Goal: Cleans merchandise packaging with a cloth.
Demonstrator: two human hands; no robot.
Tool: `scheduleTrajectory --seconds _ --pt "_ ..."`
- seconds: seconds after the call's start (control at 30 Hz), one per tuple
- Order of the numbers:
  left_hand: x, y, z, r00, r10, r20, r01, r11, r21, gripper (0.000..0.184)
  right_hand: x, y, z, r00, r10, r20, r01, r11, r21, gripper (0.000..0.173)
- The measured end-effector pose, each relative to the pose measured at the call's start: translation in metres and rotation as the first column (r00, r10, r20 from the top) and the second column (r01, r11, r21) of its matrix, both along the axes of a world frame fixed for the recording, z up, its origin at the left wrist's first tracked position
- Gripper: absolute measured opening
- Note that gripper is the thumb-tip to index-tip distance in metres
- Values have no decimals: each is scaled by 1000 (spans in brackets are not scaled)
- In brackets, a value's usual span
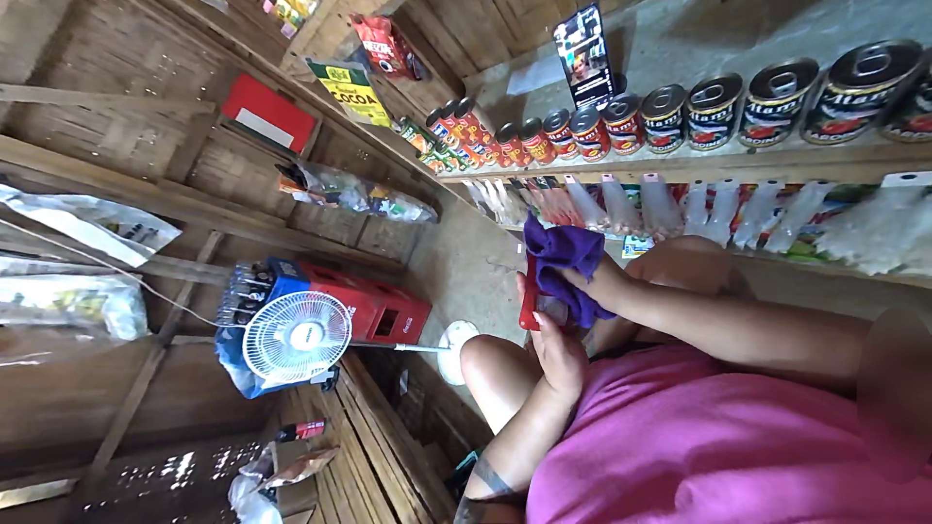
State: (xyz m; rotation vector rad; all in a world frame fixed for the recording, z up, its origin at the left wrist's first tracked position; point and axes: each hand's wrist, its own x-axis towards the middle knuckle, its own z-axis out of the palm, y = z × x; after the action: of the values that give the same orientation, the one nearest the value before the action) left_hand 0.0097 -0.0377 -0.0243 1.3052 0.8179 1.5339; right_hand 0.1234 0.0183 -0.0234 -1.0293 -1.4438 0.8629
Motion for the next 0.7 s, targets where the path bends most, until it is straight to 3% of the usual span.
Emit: scheduleTrajectory --seconds 0.13,0.27,0.47,0.57,0.7 --pt "-1 7 9 998 13 66 -8 997 -73 71 -7 1 -6 999 -38 33 35 995 90 29" --pt "-9 16 22 995 22 94 -11 993 -117 71 -6 1 -2 988 124 88 -141 964 226 59" --pt "-11 23 44 952 124 280 -97 989 -112 52 -12 4 -14 981 167 98 -187 950 250 87" --pt "-9 19 41 941 129 313 -83 984 -156 56 -10 2 -12 981 178 78 -190 958 216 85" --pt "-3 12 33 962 79 263 -43 989 -141 64 -10 -1 -10 988 154 -22 -147 970 192 61"
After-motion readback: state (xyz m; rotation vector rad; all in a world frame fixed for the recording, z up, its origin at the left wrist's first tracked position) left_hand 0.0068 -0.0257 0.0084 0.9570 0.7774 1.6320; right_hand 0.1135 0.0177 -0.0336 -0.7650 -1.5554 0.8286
